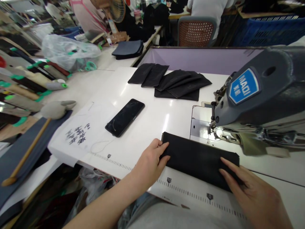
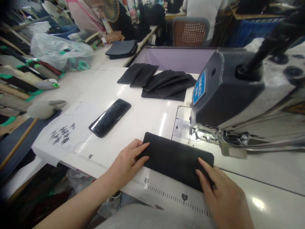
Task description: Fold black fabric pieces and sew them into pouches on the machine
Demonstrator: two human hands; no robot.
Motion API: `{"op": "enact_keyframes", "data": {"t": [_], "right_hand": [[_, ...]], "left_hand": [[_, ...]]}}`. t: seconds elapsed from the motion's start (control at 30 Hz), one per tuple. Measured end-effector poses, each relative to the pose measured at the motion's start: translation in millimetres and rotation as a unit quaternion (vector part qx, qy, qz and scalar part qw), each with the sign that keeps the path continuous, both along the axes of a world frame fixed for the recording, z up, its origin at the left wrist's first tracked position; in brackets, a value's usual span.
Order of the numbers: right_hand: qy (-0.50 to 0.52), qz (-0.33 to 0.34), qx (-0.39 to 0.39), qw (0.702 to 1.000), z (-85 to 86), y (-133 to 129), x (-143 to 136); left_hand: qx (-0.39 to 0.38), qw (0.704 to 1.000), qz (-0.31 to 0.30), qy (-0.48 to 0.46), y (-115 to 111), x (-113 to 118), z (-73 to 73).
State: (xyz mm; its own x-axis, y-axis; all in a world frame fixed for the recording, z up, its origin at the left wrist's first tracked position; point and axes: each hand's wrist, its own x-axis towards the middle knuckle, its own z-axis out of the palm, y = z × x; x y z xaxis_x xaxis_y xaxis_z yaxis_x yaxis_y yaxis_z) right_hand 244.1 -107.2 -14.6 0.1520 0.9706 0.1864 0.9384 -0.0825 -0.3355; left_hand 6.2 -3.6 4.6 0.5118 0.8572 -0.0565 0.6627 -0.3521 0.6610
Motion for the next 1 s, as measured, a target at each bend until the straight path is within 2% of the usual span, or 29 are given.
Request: {"op": "enact_keyframes", "data": {"t": [0.33,0.6,1.0], "right_hand": [[-0.011,0.004,0.004,1.0,1.1,0.6,-0.2],[0.061,-0.016,-0.03,0.998,7.5,4.7,-6.7],[0.094,-0.032,-0.049,0.994,9.2,5.9,-7.9]], "left_hand": [[-0.026,0.999,-0.005,0.033,4.4,0.8,1.7],[-0.004,0.999,-0.017,0.027,7.3,-1.9,-1.3],[0.021,0.999,-0.026,0.034,9.8,-3.7,-6.9]]}}
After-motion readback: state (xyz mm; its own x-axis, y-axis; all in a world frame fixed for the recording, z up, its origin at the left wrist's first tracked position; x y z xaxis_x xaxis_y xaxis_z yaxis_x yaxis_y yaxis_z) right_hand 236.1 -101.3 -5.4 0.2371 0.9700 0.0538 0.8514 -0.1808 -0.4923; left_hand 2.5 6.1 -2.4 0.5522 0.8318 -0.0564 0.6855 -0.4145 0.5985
